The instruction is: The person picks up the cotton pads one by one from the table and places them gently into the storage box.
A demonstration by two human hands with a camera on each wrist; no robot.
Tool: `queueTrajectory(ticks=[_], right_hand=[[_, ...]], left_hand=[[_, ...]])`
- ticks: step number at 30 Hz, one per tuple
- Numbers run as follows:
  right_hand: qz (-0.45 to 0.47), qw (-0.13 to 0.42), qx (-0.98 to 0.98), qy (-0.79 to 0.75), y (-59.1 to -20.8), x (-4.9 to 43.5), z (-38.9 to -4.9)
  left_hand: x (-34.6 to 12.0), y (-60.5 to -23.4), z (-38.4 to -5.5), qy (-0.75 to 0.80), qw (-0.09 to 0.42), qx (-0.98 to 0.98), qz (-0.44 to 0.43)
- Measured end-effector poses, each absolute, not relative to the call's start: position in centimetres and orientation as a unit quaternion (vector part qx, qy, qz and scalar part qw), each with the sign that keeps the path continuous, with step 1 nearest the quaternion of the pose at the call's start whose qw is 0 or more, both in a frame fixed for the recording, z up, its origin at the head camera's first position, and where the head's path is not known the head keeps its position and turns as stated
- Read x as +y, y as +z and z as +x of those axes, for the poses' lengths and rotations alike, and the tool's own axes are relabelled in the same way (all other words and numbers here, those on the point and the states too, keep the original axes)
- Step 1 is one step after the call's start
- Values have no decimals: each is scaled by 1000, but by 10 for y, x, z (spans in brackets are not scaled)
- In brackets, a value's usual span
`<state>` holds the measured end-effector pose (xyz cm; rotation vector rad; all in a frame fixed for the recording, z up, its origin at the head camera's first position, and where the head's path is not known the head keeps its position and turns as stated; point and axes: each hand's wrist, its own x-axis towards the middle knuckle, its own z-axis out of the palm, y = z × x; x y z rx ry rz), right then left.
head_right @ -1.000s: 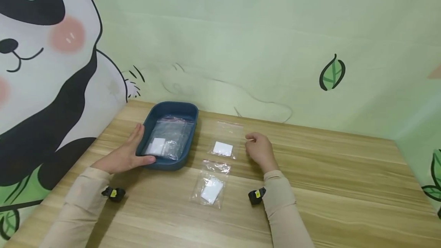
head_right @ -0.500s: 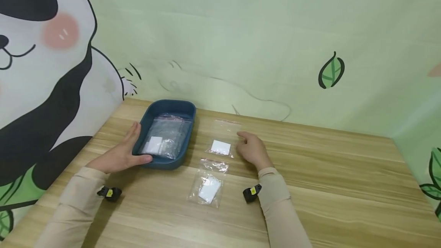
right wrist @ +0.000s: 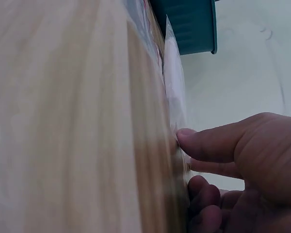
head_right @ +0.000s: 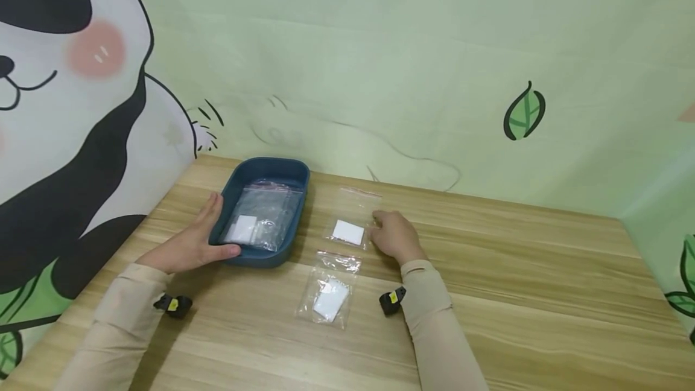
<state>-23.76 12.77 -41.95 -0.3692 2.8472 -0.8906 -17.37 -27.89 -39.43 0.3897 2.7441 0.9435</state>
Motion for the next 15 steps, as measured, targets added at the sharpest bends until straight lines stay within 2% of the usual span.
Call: queueTrajectory(ticks=[15], right_hand=[[-72,34,924,-375,-420,127,-234]], left_hand=[[-279,-396,-174,324,106,930,134]])
